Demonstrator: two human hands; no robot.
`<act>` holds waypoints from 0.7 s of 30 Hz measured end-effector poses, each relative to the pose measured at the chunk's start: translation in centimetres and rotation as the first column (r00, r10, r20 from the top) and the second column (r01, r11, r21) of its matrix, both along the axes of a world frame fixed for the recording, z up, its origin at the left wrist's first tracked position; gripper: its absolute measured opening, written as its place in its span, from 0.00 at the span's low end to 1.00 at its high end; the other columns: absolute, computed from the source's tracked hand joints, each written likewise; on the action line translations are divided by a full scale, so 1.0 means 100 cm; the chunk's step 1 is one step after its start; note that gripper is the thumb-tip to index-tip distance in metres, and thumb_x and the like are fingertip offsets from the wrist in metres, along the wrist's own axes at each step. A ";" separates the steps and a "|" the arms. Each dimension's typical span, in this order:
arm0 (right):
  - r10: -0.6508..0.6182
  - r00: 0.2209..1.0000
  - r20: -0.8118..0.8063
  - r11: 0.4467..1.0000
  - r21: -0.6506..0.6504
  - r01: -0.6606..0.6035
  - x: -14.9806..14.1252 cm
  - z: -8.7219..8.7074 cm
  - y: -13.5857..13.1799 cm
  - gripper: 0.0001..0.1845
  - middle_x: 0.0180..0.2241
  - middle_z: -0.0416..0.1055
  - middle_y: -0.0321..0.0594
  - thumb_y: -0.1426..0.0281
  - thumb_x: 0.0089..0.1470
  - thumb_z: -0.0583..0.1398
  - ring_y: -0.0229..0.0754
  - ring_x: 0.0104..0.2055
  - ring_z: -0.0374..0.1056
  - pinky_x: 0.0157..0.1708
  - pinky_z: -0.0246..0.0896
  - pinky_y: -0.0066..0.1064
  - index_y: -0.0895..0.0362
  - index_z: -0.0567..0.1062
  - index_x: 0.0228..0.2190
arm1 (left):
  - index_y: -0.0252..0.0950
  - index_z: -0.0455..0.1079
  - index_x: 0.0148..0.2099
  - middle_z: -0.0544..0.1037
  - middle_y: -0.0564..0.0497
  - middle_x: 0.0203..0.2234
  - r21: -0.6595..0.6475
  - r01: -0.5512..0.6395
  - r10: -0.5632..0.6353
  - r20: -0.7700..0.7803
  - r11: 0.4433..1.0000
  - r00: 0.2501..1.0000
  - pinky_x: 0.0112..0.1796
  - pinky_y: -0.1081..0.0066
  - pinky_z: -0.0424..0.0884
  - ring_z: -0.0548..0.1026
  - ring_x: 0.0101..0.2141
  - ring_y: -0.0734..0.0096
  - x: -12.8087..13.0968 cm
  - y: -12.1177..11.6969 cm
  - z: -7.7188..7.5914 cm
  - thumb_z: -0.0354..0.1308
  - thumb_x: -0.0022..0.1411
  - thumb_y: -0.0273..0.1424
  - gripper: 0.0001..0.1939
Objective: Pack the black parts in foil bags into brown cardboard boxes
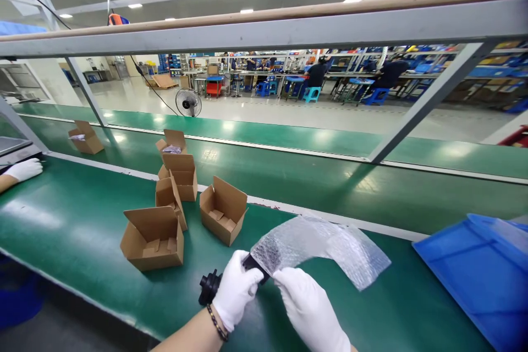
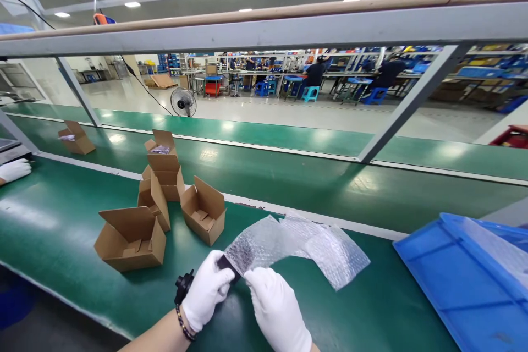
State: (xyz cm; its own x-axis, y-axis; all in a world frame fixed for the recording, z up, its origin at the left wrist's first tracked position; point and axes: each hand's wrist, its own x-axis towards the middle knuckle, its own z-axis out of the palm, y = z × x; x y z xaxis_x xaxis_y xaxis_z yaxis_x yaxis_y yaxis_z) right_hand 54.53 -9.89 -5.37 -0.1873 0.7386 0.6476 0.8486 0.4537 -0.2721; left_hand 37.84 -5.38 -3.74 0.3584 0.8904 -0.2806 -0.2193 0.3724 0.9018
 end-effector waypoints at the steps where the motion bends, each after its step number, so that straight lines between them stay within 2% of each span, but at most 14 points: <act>1: -0.018 0.999 0.028 1.000 0.006 0.018 -0.003 0.000 0.002 0.13 0.29 0.74 0.40 0.79 0.58 0.52 0.42 0.30 0.69 0.33 0.64 0.32 0.55 0.74 0.36 | 0.37 0.59 0.37 0.65 0.59 0.23 -0.093 0.026 -0.018 0.093 0.995 0.996 0.17 0.78 0.46 0.58 0.17 0.84 -0.001 0.002 -0.002 0.62 0.49 0.31 0.15; 3: -0.021 0.998 0.067 1.000 0.017 0.020 -0.010 0.002 0.005 0.14 0.26 0.71 0.39 0.81 0.57 0.50 0.40 0.27 0.66 0.30 0.61 0.31 0.55 0.73 0.31 | 0.36 0.60 0.37 0.65 0.60 0.23 -0.181 0.061 -0.023 0.204 0.982 0.979 0.16 0.79 0.42 0.55 0.16 0.86 -0.002 0.005 -0.006 0.64 0.48 0.34 0.18; 4: -0.003 0.997 0.076 1.000 0.027 0.001 -0.014 0.004 0.006 0.15 0.24 0.69 0.39 0.81 0.57 0.49 0.40 0.26 0.64 0.28 0.59 0.31 0.55 0.72 0.30 | 0.36 0.61 0.41 0.67 0.59 0.24 -0.177 0.048 -0.012 0.200 0.983 0.980 0.16 0.80 0.44 0.57 0.16 0.86 -0.002 0.004 -0.007 0.65 0.48 0.34 0.20; 6: 0.065 0.995 0.075 0.996 0.051 -0.069 -0.024 0.010 0.006 0.14 0.24 0.67 0.38 0.81 0.58 0.49 0.39 0.26 0.62 0.28 0.57 0.31 0.56 0.71 0.30 | 0.36 0.61 0.52 0.74 0.54 0.30 -0.073 -0.036 0.045 0.123 0.997 0.991 0.19 0.79 0.59 0.66 0.19 0.82 -0.001 0.003 -0.010 0.64 0.51 0.33 0.27; 7: 0.103 0.993 0.061 0.993 0.056 -0.106 -0.028 0.014 0.006 0.13 0.25 0.67 0.38 0.81 0.58 0.50 0.40 0.27 0.62 0.29 0.57 0.31 0.56 0.71 0.31 | 0.38 0.59 0.58 0.76 0.51 0.36 0.017 -0.080 0.079 0.075 0.997 0.994 0.26 0.75 0.68 0.72 0.25 0.77 0.000 0.001 -0.011 0.64 0.52 0.33 0.31; 8: 0.138 0.990 0.037 0.989 0.055 -0.140 -0.031 0.017 0.005 0.13 0.25 0.68 0.38 0.81 0.58 0.50 0.40 0.28 0.62 0.30 0.57 0.31 0.56 0.71 0.31 | 0.39 0.58 0.62 0.77 0.48 0.43 0.114 -0.110 0.107 0.036 0.987 0.994 0.37 0.71 0.72 0.76 0.34 0.72 0.001 0.000 -0.011 0.63 0.54 0.31 0.34; 10: 0.190 0.982 -0.017 0.982 0.023 -0.190 -0.035 0.021 0.005 0.12 0.26 0.68 0.39 0.81 0.59 0.51 0.40 0.29 0.63 0.31 0.57 0.31 0.56 0.70 0.33 | 0.40 0.60 0.63 0.73 0.46 0.53 0.241 -0.135 0.137 0.012 0.961 0.991 0.55 0.65 0.65 0.72 0.51 0.63 0.002 -0.001 -0.011 0.63 0.54 0.29 0.34; 11: 0.210 0.977 -0.036 0.978 0.004 -0.210 -0.034 0.022 0.005 0.12 0.27 0.68 0.38 0.81 0.59 0.51 0.40 0.29 0.62 0.31 0.57 0.31 0.56 0.69 0.34 | 0.39 0.63 0.61 0.73 0.46 0.55 0.250 -0.134 0.132 0.025 0.959 0.991 0.57 0.65 0.62 0.70 0.54 0.61 0.003 -0.001 -0.010 0.63 0.54 0.29 0.32; 12: 0.222 0.974 -0.046 0.975 -0.010 -0.222 -0.033 0.021 0.005 0.12 0.27 0.68 0.38 0.82 0.59 0.51 0.40 0.29 0.62 0.31 0.57 0.31 0.56 0.69 0.35 | 0.38 0.66 0.58 0.74 0.46 0.53 0.221 -0.125 0.116 0.054 0.967 0.992 0.56 0.65 0.63 0.70 0.54 0.61 0.004 0.000 -0.009 0.63 0.53 0.29 0.29; 14: 0.228 0.972 -0.047 0.973 -0.005 -0.229 -0.028 0.017 0.008 0.14 0.28 0.70 0.38 0.83 0.58 0.50 0.40 0.29 0.63 0.31 0.58 0.31 0.56 0.69 0.40 | 0.36 0.69 0.51 0.78 0.46 0.44 0.084 -0.103 0.089 0.155 0.991 0.984 0.45 0.66 0.72 0.77 0.43 0.63 0.006 0.001 -0.008 0.64 0.53 0.29 0.22; 16: 0.203 0.977 -0.057 0.979 0.015 -0.203 -0.021 0.009 0.012 0.15 0.28 0.70 0.37 0.83 0.58 0.50 0.40 0.30 0.63 0.31 0.59 0.31 0.55 0.69 0.41 | 0.34 0.68 0.45 0.79 0.48 0.34 -0.062 -0.062 0.076 0.260 0.996 0.963 0.31 0.71 0.72 0.76 0.29 0.70 0.008 0.002 -0.006 0.64 0.53 0.31 0.17; 17: 0.177 0.981 -0.074 0.984 0.020 -0.176 -0.019 0.004 0.013 0.14 0.28 0.69 0.37 0.82 0.58 0.50 0.40 0.29 0.63 0.31 0.59 0.31 0.55 0.69 0.40 | 0.33 0.67 0.43 0.78 0.49 0.31 -0.114 -0.035 0.068 0.298 0.993 0.952 0.28 0.72 0.70 0.74 0.25 0.73 0.009 0.002 -0.005 0.64 0.53 0.32 0.16; 19: 0.112 0.985 -0.130 0.994 0.019 -0.111 -0.014 -0.005 0.015 0.12 0.26 0.67 0.37 0.81 0.57 0.49 0.39 0.28 0.63 0.30 0.60 0.30 0.55 0.68 0.35 | 0.33 0.66 0.44 0.78 0.48 0.32 -0.151 0.037 0.017 0.342 0.988 0.940 0.30 0.71 0.71 0.74 0.26 0.73 0.007 0.001 -0.001 0.65 0.53 0.31 0.17; 21: 0.061 0.982 -0.176 0.998 0.014 -0.060 -0.013 -0.011 0.013 0.11 0.26 0.66 0.37 0.81 0.57 0.49 0.39 0.27 0.63 0.29 0.61 0.29 0.55 0.67 0.31 | 0.35 0.66 0.49 0.78 0.46 0.38 -0.079 0.114 -0.082 0.326 0.990 0.942 0.37 0.67 0.73 0.77 0.33 0.68 0.002 0.000 0.004 0.65 0.50 0.28 0.23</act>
State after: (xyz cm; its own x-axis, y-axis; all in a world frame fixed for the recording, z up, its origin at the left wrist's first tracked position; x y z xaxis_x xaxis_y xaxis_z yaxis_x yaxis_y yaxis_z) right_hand 53.24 -8.64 -6.52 -0.1137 0.7236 0.6807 0.7584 0.5059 -0.4111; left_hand 38.03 -5.39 -3.34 0.5279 0.8210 -0.2177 -0.4495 0.4875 0.7485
